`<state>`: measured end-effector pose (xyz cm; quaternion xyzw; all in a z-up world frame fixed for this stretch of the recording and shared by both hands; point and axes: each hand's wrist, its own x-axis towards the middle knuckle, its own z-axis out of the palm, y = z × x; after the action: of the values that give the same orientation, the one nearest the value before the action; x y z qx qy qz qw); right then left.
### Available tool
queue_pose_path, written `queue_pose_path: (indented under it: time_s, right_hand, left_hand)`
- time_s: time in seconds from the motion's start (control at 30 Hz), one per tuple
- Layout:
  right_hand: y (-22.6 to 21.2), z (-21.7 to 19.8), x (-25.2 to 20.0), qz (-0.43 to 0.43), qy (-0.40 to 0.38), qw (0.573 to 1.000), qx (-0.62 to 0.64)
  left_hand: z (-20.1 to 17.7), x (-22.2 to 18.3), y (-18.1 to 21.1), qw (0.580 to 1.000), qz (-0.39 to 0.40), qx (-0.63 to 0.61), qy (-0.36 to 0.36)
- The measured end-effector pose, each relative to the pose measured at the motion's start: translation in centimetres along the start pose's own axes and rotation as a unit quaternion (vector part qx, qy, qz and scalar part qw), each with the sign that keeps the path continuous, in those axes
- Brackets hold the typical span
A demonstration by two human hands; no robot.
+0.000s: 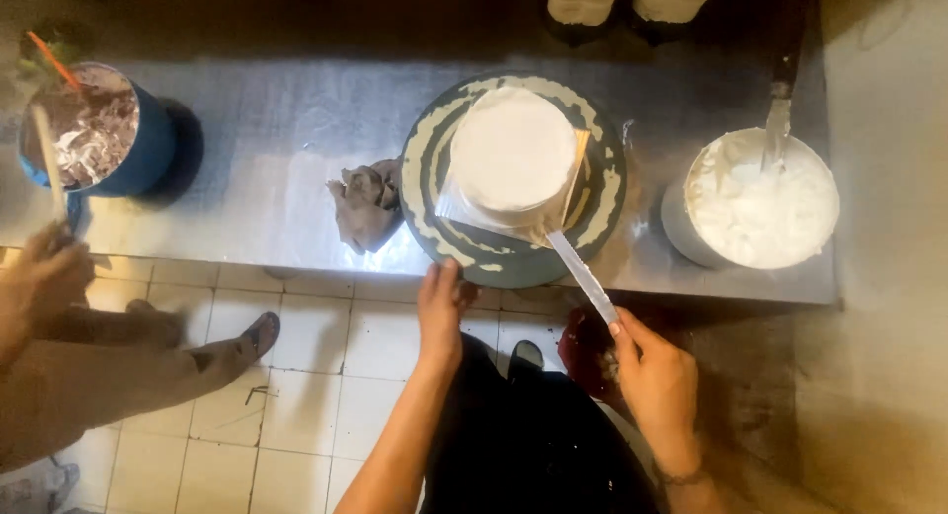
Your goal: Applying and smoothing white frosting onto a chocolate cake using a spatula on a turntable.
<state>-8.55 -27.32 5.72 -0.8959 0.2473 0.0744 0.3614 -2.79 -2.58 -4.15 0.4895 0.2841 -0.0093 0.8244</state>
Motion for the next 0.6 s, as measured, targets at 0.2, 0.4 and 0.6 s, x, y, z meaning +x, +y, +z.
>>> queue_pose_path:
  time_s: [0.2, 0.4, 0.6]
  right_hand:
    - [0.1, 0.1, -0.1, -0.078, 0.016, 0.997, 0.014]
    - [-0.2, 0.2, -0.2, -0.031, 0.010, 0.999, -0.012]
    - [1.5, 0.8, 0.1, -0.073, 0.033, 0.996, -0.029]
  left_hand:
    - [0.6, -1.6, -0.5, 0.995, -0.036, 0.056, -0.068]
    - [-1.7, 0.8, -2.0, 0.997, -0.048, 0.055, -0.035]
    - [1.2, -2.1, 0.9, 0.996, -0.017, 0.075, -0.047]
